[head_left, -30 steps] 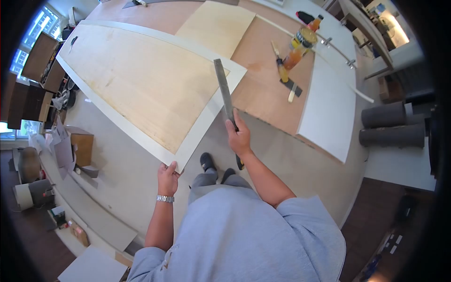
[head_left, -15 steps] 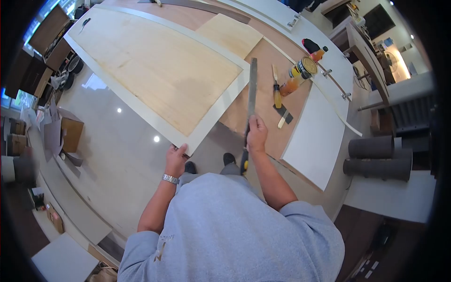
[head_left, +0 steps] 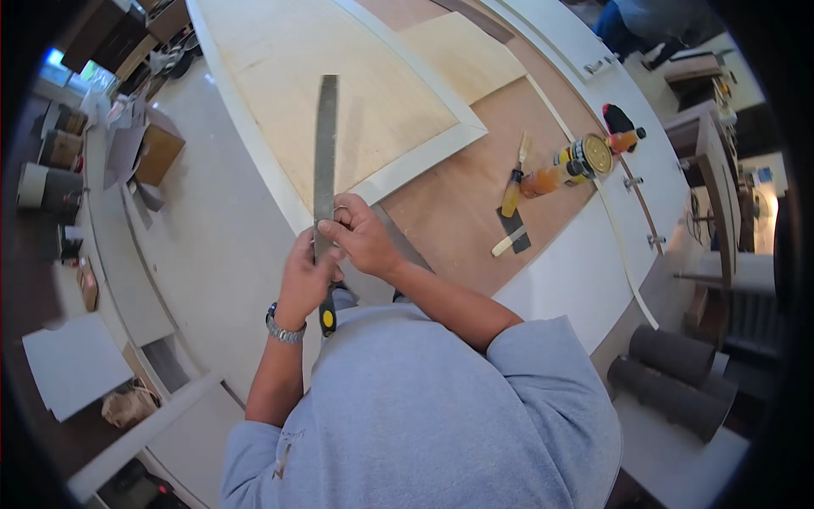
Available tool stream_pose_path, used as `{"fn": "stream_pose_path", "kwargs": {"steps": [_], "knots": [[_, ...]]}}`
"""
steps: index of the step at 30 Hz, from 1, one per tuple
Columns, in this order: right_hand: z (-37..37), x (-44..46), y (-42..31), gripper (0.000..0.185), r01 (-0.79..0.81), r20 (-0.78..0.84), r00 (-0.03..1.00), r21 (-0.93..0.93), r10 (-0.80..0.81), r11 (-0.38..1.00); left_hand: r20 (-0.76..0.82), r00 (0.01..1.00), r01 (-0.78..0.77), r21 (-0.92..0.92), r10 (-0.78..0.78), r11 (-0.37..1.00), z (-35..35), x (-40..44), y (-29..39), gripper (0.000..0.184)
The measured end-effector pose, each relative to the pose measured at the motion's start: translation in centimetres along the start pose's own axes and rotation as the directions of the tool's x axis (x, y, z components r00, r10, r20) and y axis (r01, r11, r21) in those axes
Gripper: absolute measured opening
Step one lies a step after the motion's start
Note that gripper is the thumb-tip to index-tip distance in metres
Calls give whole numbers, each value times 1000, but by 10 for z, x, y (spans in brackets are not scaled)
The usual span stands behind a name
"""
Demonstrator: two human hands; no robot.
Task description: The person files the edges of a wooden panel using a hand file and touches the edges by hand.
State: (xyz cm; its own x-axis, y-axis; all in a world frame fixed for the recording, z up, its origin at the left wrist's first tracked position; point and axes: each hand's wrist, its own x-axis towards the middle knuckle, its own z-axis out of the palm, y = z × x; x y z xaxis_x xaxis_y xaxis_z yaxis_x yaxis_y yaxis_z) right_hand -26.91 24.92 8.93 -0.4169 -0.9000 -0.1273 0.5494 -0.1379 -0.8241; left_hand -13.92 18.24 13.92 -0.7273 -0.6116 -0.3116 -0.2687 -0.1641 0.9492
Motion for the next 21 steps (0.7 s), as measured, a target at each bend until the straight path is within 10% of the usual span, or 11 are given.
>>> {"fn": "stream_pose_path", "kwargs": {"steps": [2, 4, 5, 8, 14, 21], "knots": [[-30, 5, -8, 42, 241, 164, 970, -574, -178, 783, -160, 987, 19, 43, -11, 999, -10, -21, -13, 30], [-78, 13, -60, 58, -27, -56, 992, -968, -110, 251, -277, 960, 68, 85, -42, 994, -27, -50, -32, 26], [-139, 31, -47, 73, 16, 25, 945, -999, -326, -29, -315, 947, 102, 106, -64, 989, -36, -66, -43, 24], [-239, 41, -70, 90, -157, -37, 956, -902, -290, -402, -442, 888, 174, 67, -127, 982, -44, -118, -80, 19], [-175, 11, -25, 93, 3, 50, 996, -847, -75, -531, -567, 800, 190, -73, -197, 979, -35, -165, -111, 20], [-140, 7, 9, 71, 514, 514, 852, -784, 100, -349, -589, 794, 108, -112, -153, 988, -30, -163, -103, 22]]}}
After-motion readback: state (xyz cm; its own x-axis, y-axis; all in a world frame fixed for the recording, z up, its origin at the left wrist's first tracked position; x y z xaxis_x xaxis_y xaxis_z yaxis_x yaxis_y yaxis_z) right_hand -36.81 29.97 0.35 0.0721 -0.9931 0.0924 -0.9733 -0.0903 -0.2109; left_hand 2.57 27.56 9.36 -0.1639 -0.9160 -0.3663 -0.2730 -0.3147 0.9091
